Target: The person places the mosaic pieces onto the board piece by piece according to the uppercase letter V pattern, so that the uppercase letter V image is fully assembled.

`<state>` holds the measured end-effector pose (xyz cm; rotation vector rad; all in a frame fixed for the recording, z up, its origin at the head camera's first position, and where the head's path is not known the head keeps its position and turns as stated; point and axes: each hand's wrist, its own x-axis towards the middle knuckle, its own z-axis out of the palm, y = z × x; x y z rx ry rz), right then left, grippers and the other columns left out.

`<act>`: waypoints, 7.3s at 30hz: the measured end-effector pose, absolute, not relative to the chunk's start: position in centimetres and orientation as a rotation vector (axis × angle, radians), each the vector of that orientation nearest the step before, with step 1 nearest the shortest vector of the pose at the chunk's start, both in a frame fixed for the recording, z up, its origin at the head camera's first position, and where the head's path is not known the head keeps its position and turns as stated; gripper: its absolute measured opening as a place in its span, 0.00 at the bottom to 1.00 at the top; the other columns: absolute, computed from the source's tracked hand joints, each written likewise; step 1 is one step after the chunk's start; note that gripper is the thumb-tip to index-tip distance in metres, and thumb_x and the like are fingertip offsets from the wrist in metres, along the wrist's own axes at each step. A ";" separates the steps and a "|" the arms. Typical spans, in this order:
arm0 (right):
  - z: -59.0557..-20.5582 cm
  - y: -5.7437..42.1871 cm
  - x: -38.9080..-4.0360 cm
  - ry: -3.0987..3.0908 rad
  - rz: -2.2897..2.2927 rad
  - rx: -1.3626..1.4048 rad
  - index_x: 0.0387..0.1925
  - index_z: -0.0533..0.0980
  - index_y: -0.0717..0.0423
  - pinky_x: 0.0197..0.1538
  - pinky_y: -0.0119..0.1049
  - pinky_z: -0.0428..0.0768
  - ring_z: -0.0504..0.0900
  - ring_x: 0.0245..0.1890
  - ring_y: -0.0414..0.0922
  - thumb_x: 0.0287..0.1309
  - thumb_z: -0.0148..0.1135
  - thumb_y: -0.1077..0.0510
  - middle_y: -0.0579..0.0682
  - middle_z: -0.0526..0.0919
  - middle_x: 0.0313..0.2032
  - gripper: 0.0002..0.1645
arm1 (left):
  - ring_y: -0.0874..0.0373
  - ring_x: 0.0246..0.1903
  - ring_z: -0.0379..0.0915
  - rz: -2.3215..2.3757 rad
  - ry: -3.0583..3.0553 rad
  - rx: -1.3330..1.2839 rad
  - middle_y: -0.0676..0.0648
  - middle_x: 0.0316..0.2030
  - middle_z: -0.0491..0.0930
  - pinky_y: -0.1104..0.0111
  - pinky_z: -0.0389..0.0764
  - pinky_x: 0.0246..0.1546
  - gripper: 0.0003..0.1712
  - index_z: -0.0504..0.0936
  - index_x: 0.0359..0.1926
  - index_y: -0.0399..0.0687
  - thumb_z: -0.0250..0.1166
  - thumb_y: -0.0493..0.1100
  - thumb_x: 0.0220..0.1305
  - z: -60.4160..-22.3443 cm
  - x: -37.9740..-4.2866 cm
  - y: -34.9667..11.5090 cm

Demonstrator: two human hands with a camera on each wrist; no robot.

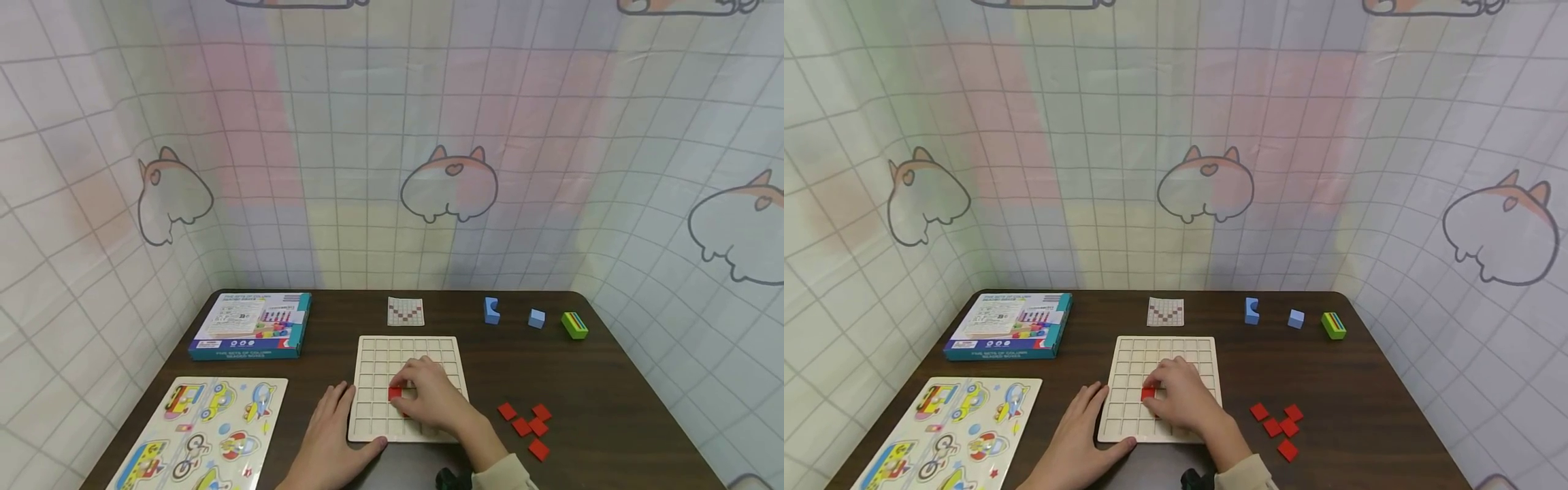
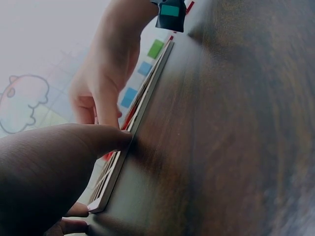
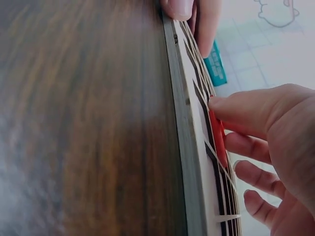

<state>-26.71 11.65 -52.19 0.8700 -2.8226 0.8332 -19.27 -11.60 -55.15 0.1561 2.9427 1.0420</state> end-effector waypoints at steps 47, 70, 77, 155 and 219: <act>-51.1 26.8 -22.0 -2.945 0.787 0.573 0.57 0.87 0.39 0.56 0.48 0.70 0.78 0.57 0.44 0.58 0.86 0.47 0.33 0.86 0.55 0.26 | 0.33 0.86 0.52 1.044 2.945 0.135 0.39 0.85 0.62 0.29 0.60 0.81 0.69 0.68 0.84 0.47 0.78 0.80 0.53 -54.6 -19.0 -11.5; -51.7 30.0 -21.2 -2.990 0.821 0.418 0.50 0.89 0.36 0.54 0.48 0.69 0.79 0.56 0.46 0.60 0.85 0.49 0.33 0.87 0.49 0.17 | 0.33 0.87 0.51 1.043 2.945 0.152 0.39 0.85 0.62 0.29 0.62 0.80 0.68 0.68 0.84 0.49 0.78 0.81 0.53 -54.9 -19.2 -11.4; -52.0 29.9 -21.2 -2.955 0.785 0.388 0.44 0.88 0.34 0.54 0.48 0.70 0.80 0.53 0.44 0.61 0.84 0.48 0.32 0.86 0.46 0.12 | 0.32 0.86 0.52 1.038 2.947 0.143 0.38 0.84 0.63 0.28 0.62 0.79 0.68 0.68 0.84 0.47 0.78 0.80 0.53 -54.9 -19.1 -11.5; -52.4 8.8 -28.9 -2.870 0.898 0.704 0.50 0.92 0.42 0.54 0.46 0.72 0.76 0.45 0.40 0.65 0.80 0.45 0.40 0.86 0.44 0.15 | 0.32 0.86 0.52 0.987 2.945 0.137 0.38 0.84 0.63 0.28 0.61 0.80 0.69 0.67 0.84 0.46 0.77 0.81 0.54 -54.5 -19.2 -11.4; -52.4 31.2 -18.1 -2.927 0.738 0.384 0.48 0.88 0.32 0.50 0.44 0.68 0.77 0.49 0.39 0.55 0.88 0.41 0.28 0.85 0.47 0.20 | 0.33 0.87 0.52 1.011 2.961 0.125 0.39 0.85 0.63 0.31 0.62 0.81 0.68 0.68 0.84 0.48 0.78 0.81 0.54 -54.6 -18.9 -11.2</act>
